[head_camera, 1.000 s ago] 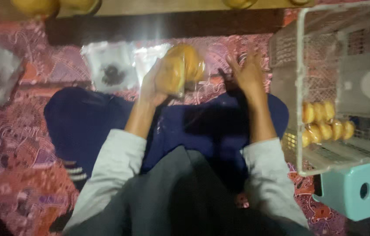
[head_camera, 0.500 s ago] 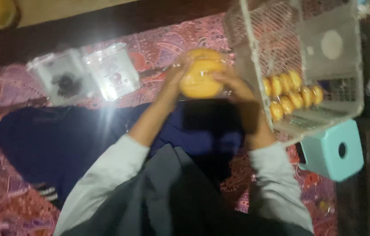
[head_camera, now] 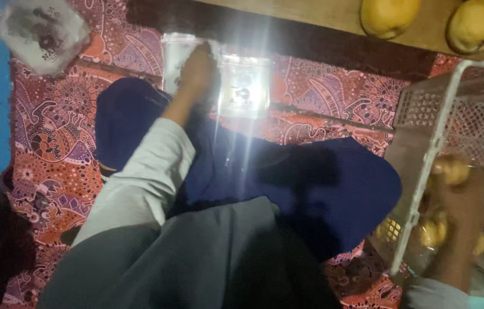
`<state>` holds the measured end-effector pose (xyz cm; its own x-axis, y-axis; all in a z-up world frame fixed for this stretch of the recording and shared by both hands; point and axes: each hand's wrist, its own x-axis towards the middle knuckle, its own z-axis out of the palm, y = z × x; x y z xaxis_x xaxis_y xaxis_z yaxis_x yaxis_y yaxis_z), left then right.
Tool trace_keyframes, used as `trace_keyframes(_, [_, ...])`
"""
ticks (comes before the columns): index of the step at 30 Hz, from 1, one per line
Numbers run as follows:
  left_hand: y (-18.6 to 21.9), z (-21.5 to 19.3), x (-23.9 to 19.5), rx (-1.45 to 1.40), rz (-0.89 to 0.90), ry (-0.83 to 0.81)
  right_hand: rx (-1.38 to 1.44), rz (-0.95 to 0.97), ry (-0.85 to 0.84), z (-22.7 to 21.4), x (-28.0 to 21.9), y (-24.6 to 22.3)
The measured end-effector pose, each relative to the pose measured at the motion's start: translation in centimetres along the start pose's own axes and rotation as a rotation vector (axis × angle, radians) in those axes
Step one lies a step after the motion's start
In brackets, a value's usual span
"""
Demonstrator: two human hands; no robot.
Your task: The person sits on the floor and repeatedly picks up round buns from a wooden board, places them into clear plastic bags, and then places the packaged buns into a white plastic crate. The process is repeated for multiple buns.
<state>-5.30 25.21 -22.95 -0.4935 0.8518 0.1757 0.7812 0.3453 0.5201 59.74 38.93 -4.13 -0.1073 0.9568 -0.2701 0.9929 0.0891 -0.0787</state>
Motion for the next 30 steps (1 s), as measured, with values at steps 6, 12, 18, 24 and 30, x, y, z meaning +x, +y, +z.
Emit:
trace_keyframes(6, [-8.6, -0.8, 1.9, 0.068, -0.096, -0.081, 0.328, -0.153, -0.051, 2.3, 2.1, 1.4])
trace_keyframes(12, [-6.2, -2.8, 1.3, 0.151, -0.007, -0.141, 0.977, -0.251, 0.271, 3.1, 1.8, -13.9])
trace_keyframes(18, [6.1, -10.1, -3.8, -0.020, 0.136, -0.218, 0.732, -0.687, -0.082, 10.6, 1.5, -43.9])
trace_keyframes(24, [11.1, -18.1, -3.6, -0.543, 0.146, 0.398, 0.825, -0.880, -0.062, 6.0, -2.2, -48.4])
trace_keyframes(30, [13.2, -18.7, -1.7, -0.753, -0.286, 0.262, 0.800, -0.899, 0.424, -1.0, -7.9, -49.0])
